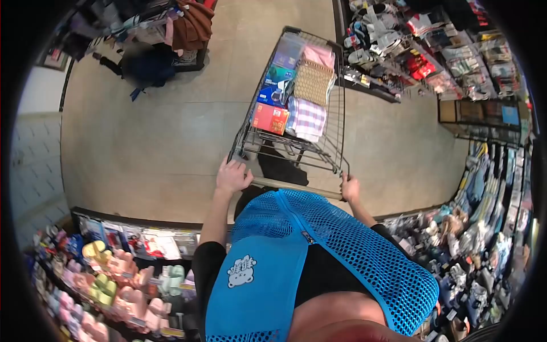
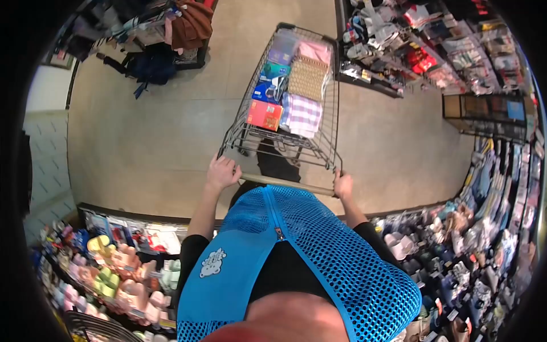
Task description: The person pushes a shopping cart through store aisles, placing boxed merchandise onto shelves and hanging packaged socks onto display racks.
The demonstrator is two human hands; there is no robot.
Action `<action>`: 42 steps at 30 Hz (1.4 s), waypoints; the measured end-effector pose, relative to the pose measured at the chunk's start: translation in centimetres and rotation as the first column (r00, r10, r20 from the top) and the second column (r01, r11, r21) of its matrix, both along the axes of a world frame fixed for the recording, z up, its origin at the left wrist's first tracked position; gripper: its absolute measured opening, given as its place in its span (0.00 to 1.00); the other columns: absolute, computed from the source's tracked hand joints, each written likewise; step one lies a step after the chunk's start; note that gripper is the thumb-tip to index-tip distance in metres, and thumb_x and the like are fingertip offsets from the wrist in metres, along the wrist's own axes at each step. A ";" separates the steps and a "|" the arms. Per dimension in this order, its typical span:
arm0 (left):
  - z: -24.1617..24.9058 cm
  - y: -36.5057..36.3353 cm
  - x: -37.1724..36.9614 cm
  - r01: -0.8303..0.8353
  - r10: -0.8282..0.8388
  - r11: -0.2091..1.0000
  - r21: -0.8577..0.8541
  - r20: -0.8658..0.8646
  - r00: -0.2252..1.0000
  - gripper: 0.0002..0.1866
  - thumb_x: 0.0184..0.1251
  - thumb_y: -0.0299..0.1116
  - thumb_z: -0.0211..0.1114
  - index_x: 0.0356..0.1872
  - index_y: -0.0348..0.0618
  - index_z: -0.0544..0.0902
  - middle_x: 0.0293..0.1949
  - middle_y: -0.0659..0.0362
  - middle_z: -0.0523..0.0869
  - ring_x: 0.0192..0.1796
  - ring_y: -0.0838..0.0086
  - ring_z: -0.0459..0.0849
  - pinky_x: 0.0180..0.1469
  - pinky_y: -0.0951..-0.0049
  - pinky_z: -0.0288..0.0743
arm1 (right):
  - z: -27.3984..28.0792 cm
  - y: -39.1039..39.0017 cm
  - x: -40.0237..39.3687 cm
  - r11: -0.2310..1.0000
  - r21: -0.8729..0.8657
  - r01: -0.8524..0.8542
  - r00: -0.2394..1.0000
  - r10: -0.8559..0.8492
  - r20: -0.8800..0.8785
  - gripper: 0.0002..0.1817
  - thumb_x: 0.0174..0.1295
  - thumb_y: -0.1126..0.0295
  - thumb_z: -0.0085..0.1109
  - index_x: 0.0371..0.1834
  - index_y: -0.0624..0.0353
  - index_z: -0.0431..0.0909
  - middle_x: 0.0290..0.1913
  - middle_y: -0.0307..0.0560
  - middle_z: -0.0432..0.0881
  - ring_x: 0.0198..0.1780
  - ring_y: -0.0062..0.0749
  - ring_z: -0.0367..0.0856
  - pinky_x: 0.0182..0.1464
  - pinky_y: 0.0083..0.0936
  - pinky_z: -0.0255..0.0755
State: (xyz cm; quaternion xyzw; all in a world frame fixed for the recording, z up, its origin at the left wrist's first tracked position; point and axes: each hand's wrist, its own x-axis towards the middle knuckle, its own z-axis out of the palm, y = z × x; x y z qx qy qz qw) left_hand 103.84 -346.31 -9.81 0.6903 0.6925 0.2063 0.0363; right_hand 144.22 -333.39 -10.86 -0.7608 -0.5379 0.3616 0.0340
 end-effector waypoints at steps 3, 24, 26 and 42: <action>1.0 1.9 -1.7 -0.037 0.037 0.995 -0.091 -0.005 0.999 0.11 0.48 0.39 0.60 0.14 0.46 0.76 0.19 0.58 0.78 0.30 0.66 0.78 0.58 0.56 0.68 | 1.8 3.0 -2.9 1.000 0.005 -0.023 1.000 0.023 -0.001 0.23 0.67 0.53 0.49 0.34 0.67 0.78 0.19 0.49 0.79 0.21 0.31 0.78 0.26 0.31 0.72; 0.4 37.0 -18.5 -0.252 0.205 0.951 -0.181 -0.243 0.948 0.14 0.54 0.40 0.53 0.19 0.44 0.80 0.25 0.56 0.84 0.34 0.64 0.80 0.53 0.57 0.68 | -3.6 45.6 -20.8 0.982 0.086 -0.170 0.979 0.178 -0.100 0.23 0.59 0.53 0.58 0.30 0.69 0.78 0.21 0.50 0.80 0.24 0.32 0.80 0.29 0.31 0.72; 0.1 41.5 -20.2 -0.251 0.204 0.939 -0.234 -0.205 0.957 0.15 0.55 0.42 0.51 0.20 0.45 0.82 0.27 0.55 0.85 0.36 0.64 0.81 0.54 0.58 0.67 | -2.3 50.1 -22.8 0.993 0.061 -0.098 0.974 0.108 -0.201 0.21 0.57 0.56 0.60 0.29 0.69 0.79 0.21 0.48 0.80 0.23 0.29 0.78 0.28 0.28 0.71; 0.5 76.7 -34.6 -0.222 0.211 0.961 -0.167 -0.081 0.974 0.17 0.56 0.44 0.52 0.18 0.45 0.82 0.25 0.54 0.84 0.38 0.64 0.82 0.58 0.56 0.66 | -2.9 83.1 -35.8 0.995 0.088 0.053 0.967 -0.030 -0.252 0.23 0.49 0.68 0.61 0.47 0.72 0.74 0.23 0.50 0.81 0.22 0.31 0.79 0.26 0.27 0.74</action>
